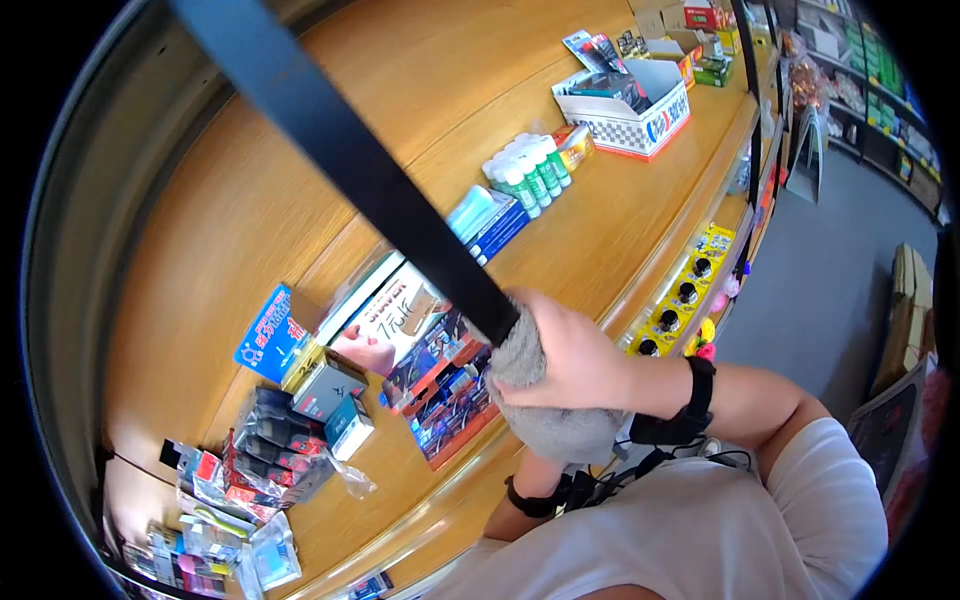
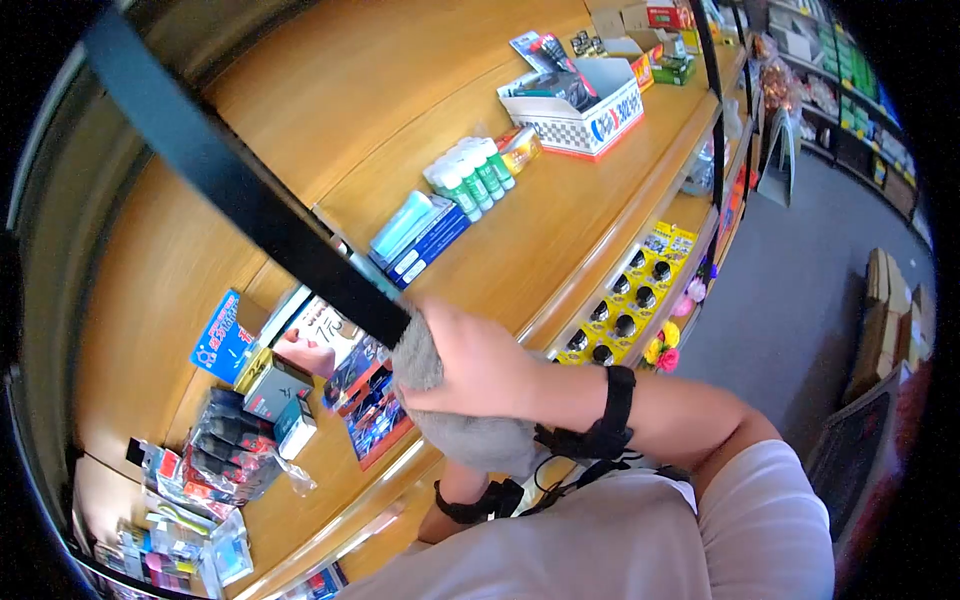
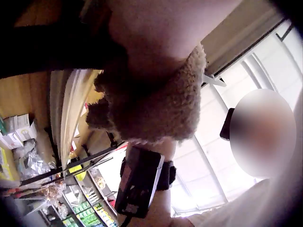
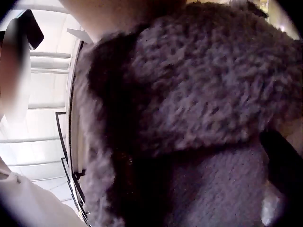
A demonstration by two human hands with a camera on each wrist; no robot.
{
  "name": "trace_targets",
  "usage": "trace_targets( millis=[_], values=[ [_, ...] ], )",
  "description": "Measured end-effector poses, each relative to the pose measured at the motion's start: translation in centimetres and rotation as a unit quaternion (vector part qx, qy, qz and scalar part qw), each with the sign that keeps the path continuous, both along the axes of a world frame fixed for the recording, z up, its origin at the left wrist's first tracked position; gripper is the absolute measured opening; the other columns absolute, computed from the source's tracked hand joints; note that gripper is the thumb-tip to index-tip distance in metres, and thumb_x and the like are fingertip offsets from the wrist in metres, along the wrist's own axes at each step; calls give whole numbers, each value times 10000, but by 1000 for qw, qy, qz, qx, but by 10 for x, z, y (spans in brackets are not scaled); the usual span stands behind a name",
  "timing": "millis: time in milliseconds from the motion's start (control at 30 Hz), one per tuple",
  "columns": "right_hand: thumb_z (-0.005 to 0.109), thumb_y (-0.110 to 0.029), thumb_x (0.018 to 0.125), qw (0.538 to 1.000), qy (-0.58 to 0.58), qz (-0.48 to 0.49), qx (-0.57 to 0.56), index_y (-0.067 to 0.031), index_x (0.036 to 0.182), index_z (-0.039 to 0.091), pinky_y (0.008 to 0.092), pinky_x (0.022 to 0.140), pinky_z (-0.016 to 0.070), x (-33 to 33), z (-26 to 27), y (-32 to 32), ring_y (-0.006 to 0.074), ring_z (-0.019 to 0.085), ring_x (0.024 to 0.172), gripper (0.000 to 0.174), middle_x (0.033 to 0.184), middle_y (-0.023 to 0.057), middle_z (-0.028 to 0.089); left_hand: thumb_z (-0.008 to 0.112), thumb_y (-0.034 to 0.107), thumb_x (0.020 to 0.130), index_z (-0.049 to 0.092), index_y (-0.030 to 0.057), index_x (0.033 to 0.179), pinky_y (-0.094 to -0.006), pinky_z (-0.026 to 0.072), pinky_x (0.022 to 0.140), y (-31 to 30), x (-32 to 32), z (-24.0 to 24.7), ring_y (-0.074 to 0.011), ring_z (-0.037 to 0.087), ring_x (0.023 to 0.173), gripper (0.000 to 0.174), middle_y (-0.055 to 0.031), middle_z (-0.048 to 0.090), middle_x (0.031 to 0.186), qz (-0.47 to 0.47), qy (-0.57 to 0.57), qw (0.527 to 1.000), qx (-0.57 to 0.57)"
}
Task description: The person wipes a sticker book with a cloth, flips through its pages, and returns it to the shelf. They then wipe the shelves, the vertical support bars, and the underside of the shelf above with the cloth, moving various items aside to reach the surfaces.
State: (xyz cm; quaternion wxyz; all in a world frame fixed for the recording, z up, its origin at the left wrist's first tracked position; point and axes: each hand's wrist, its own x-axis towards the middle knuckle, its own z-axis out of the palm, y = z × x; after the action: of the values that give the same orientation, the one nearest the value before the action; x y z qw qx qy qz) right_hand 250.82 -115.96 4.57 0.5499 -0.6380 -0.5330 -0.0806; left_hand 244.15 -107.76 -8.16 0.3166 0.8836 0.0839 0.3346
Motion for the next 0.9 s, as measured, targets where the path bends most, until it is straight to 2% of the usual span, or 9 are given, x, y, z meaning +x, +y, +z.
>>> trace_targets(
  millis=[133, 300, 367, 433, 533, 633, 700, 733, 900],
  values=[
    [760, -255, 620, 982, -72, -54, 168, 55, 1186, 382, 395, 803, 465, -4, 44, 14, 395, 565, 914, 748, 968, 260, 556, 647, 169, 769, 371, -66, 1227, -420, 352, 928, 13, 11, -4, -368, 444, 1094, 584, -251, 425, 1207, -51, 49, 997, -44],
    [756, -226, 585, 981, 3, 14, 193, 63, 1072, 451, 372, 822, 462, -1, 147, 24, 336, 583, 924, 643, 941, 220, 587, 647, 173, 780, 352, -79, 1250, -414, 349, 935, 16, 1, 4, -367, 438, 1113, 610, -258, 414, 1233, -64, 57, 995, -46],
    [758, -227, 583, 978, -15, 26, 208, 57, 1050, 483, 363, 821, 465, 8, 186, 35, 313, 591, 922, 612, 951, 208, 595, 647, 174, 784, 344, -84, 1259, -412, 348, 938, 6, -9, 25, -366, 435, 1120, 620, -261, 410, 1243, -25, -44, 999, -4],
    [761, -221, 577, 977, 15, 43, 208, 53, 990, 536, 352, 796, 476, 16, 229, 43, 285, 606, 892, 545, 944, 196, 610, 684, 129, 734, 162, -104, 1341, -381, 310, 988, -12, -15, 54, -371, 382, 1181, 835, -281, 337, 1292, 2, -168, 985, 31],
    [704, -141, 648, 975, 125, 104, 149, -5, 858, 654, 326, 678, 495, 0, 283, 30, 202, 621, 717, 255, 808, 105, 650, 677, 167, 750, 137, -157, 1320, -424, 313, 986, -15, -15, 61, -438, 383, 1148, 849, -321, 346, 1235, -2, -170, 985, 26],
    [705, -153, 664, 966, 108, 152, 179, -11, 877, 648, 322, 685, 493, 5, 280, 33, 201, 620, 741, 262, 818, 103, 649, 671, 106, 732, 108, -85, 1366, -371, 283, 1015, -18, -15, 62, -339, 370, 1205, 870, -245, 341, 1307, 13, -167, 985, 34],
    [709, -159, 667, 960, 88, 169, 207, -11, 890, 643, 321, 690, 491, 5, 267, 34, 196, 618, 751, 276, 830, 98, 647, 674, 133, 741, 122, -134, 1338, -397, 303, 998, -16, -15, 58, -398, 383, 1166, 855, -293, 343, 1261, 7, -155, 988, 10],
    [760, -218, 594, 959, 81, 159, 221, 19, 858, 652, 339, 758, 494, 8, 263, 39, 247, 635, 811, 371, 881, 162, 654, 675, 147, 746, 129, -158, 1323, -410, 313, 990, -15, -14, 55, -427, 389, 1147, 851, -318, 345, 1237, 4, -152, 988, -4],
    [746, -181, 595, 961, 3, -42, 274, 1, 1046, 514, 363, 795, 483, -2, 216, 44, 286, 621, 893, 539, 926, 181, 625, 687, 137, 730, 170, -103, 1336, -410, 306, 976, -7, -10, 47, -379, 369, 1153, 832, -273, 351, 1230, -33, -224, 974, -9]
  ],
)
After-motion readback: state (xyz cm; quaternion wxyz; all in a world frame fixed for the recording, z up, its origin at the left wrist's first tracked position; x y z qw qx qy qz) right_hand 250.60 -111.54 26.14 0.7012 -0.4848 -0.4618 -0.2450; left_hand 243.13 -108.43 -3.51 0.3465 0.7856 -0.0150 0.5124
